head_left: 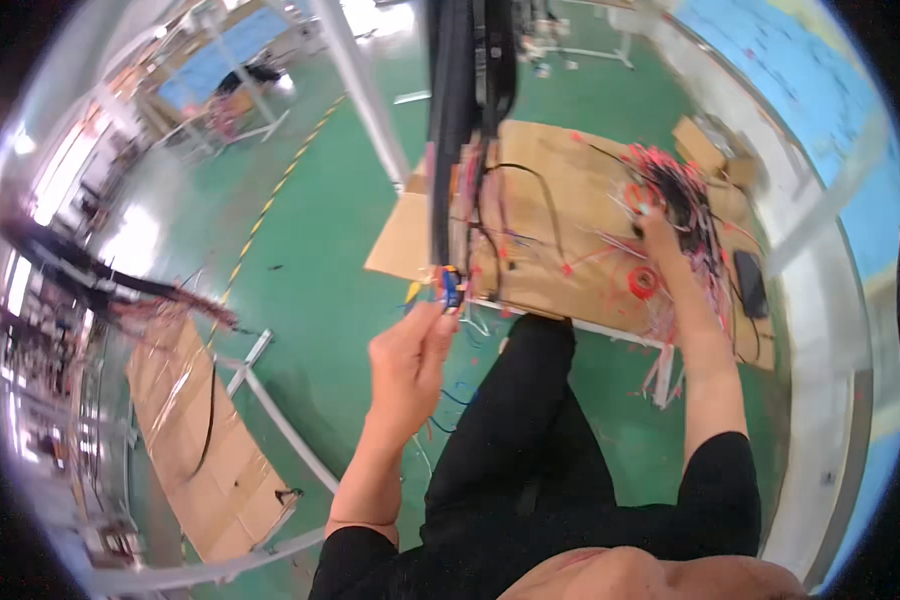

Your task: The recorder is assembling electrical wiring harnesses by grouping wires, measuring them with a ruler, and securing them with tape.

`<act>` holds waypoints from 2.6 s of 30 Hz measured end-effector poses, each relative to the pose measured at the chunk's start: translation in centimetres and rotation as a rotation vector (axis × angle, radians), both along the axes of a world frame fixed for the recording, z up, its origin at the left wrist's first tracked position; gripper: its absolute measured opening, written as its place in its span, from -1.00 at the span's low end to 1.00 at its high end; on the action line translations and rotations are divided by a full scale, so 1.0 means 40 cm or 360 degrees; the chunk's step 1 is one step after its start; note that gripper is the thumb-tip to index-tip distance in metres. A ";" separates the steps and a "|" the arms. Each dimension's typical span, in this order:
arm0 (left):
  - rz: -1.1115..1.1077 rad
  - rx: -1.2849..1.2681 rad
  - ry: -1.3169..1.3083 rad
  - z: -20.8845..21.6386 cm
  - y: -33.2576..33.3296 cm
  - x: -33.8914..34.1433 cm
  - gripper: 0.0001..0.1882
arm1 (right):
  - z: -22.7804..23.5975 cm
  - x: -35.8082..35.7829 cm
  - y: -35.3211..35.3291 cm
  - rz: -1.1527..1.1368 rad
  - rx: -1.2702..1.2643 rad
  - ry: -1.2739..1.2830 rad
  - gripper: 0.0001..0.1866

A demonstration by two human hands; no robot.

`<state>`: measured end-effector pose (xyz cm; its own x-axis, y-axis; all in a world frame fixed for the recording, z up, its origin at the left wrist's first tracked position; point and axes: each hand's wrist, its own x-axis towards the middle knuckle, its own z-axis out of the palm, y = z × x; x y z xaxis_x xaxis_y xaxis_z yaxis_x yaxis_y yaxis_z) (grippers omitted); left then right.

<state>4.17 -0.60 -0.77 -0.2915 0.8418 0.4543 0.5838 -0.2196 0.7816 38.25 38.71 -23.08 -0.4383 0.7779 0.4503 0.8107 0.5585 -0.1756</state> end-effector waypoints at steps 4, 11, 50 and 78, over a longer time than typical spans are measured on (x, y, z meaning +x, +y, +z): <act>0.0095 -0.0065 -0.0089 -0.009 -0.026 -0.026 -0.80 | 0.085 -0.072 -0.043 0.0155 0.0245 0.0109 -0.85; -0.0107 0.0148 -0.0032 -0.012 0.008 -0.014 -0.78 | 0.235 -0.081 -0.103 -0.0189 -0.0468 0.1003 -0.75; -0.1054 0.0059 -0.1386 0.044 -0.168 -0.092 -0.71 | 0.889 -0.419 -0.960 0.2418 -0.1230 0.0415 -0.68; -0.0933 0.0021 -0.1334 0.042 -0.146 -0.065 -0.71 | 0.857 -0.411 -0.917 0.3102 -0.0330 0.0434 -0.82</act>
<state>1.56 -6.46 0.90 -0.0637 0.9505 0.3041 -0.3520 -0.3065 0.8844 21.80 2.02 11.21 -0.5599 -0.5467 0.6227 -0.8222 0.4597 -0.3357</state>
